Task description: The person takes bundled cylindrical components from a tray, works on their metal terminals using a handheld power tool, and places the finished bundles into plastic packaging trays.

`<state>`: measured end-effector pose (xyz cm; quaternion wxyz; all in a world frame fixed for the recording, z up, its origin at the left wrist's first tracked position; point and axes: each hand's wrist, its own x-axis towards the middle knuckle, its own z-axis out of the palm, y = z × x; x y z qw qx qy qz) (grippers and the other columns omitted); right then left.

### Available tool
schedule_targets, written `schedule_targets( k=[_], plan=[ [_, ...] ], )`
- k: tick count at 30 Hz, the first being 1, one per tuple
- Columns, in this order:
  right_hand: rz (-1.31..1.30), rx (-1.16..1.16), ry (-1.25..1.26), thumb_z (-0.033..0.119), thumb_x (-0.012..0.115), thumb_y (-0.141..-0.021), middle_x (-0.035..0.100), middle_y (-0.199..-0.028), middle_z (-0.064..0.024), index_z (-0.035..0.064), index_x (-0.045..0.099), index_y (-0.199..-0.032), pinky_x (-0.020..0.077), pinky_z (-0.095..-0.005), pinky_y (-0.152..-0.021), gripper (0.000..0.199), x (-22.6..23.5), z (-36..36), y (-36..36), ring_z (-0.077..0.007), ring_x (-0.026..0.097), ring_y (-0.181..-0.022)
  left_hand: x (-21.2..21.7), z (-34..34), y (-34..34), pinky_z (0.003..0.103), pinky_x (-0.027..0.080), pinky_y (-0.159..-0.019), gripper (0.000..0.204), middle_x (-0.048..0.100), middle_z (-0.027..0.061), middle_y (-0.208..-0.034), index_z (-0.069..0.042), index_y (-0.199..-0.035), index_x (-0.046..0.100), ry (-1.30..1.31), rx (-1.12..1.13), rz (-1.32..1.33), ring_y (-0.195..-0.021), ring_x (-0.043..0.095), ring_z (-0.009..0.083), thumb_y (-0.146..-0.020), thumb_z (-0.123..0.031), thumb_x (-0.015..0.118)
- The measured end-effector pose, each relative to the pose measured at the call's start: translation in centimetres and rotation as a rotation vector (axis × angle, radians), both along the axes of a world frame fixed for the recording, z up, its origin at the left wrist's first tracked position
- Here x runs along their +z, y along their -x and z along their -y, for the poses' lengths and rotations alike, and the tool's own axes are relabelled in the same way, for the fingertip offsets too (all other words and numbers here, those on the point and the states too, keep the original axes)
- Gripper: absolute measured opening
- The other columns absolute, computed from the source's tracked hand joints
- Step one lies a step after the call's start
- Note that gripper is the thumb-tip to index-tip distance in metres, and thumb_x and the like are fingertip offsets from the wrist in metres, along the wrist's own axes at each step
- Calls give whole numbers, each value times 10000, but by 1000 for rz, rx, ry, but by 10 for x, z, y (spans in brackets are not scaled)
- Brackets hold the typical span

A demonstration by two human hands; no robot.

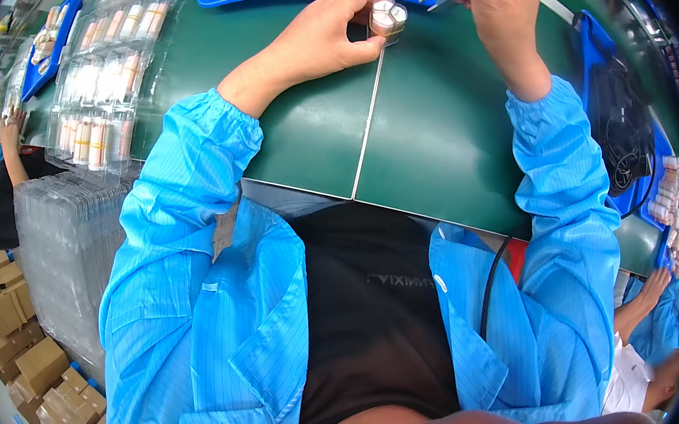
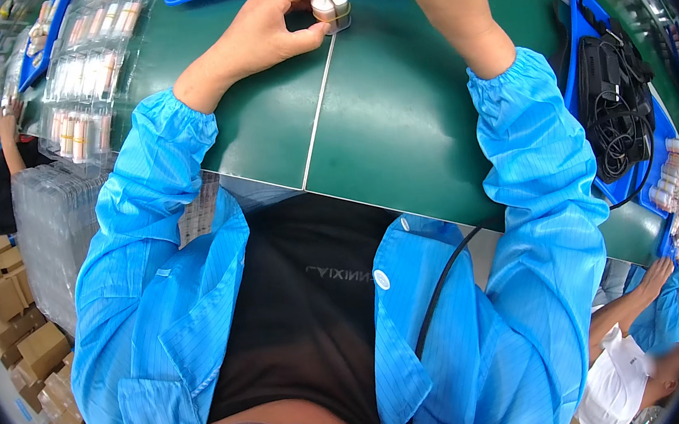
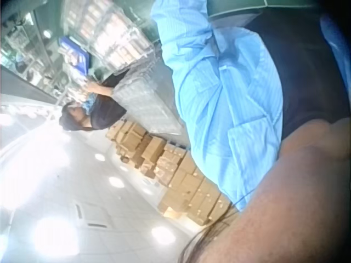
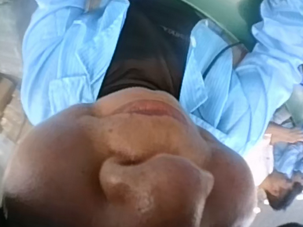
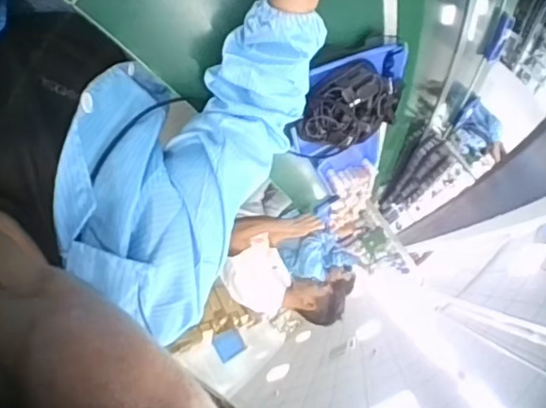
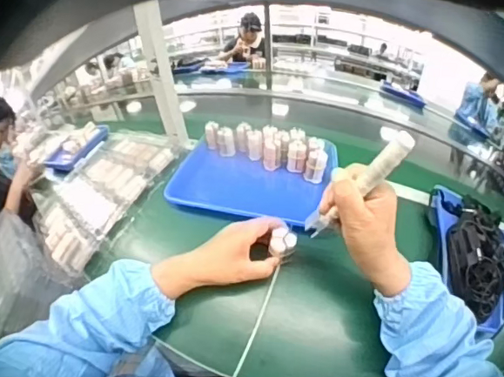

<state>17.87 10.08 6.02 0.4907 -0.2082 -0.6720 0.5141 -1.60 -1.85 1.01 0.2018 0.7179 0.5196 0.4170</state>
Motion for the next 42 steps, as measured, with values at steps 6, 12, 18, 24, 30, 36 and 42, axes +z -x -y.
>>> schedule_targets(
  k=[6, 12, 18, 24, 30, 36, 42],
  plan=[
    [114, 28, -187, 142, 619, -1013, 653, -708, -8, 54, 640, -789, 468, -237, -574, 242, -8, 9, 1, -79, 583, -615, -3, -5, 0, 361, 571, -889, 433, 721, 137, -1023, -19, -1247, 620, 6, -14, -15, -946, 715, 253, -856, -157, 745],
    [186, 58, -191, 144, 659, -1003, 639, -662, 2, 51, 642, -767, 479, -248, -568, 254, -9, 14, 6, -77, 603, -613, -2, -4, 0, 362, 571, -898, 440, 724, 144, -1025, -15, -1247, 621, 37, -12, 3, -954, 717, 255, -851, -161, 747],
    [247, -43, -343, 143, 681, -985, 619, -639, -3, 51, 626, -741, 443, -258, -545, 267, -10, 17, 7, -78, 572, -589, -3, -4, -1, 364, 570, -901, 438, 725, 147, -1034, -13, -1241, 626, 32, 3, 3, -960, 718, 257, -849, -166, 748],
    [239, -11, -256, 162, 687, -983, 619, -637, -6, 50, 628, -740, 438, -262, -540, 275, -12, 18, 11, -79, 565, -582, -1, -4, 0, 362, 568, -909, 438, 727, 145, -1035, -15, -1237, 630, 59, -2, 21, -967, 718, 253, -843, -165, 750],
    [231, -40, -223, 183, 683, -992, 635, -646, -13, 47, 646, -751, 450, -259, -540, 279, -29, -1, 10, -82, 578, -573, -3, -5, -1, 361, 567, -902, 448, 726, 139, -1038, -20, -1244, 626, 62, -1, 19, -960, 716, 247, -840, -165, 751],
    [219, -27, -227, 189, 685, -994, 627, -645, -3, 54, 643, -746, 455, -264, -541, 285, -12, 16, 9, -79, 580, -582, -3, -4, -1, 358, 566, -899, 442, 723, 140, -1035, -21, -1241, 628, 54, 4, 9, -950, 713, 246, -839, -163, 747],
    [138, 4, -136, 231, 655, -1019, 612, -637, 4, 65, 624, -730, 428, -247, -525, 334, -9, 13, 11, -79, 559, -564, -7, -7, 1, 338, 556, -902, 443, 719, 119, -1034, -22, -1249, 632, 73, -4, 75, -961, 699, 214, -840, -158, 740]
  ],
)
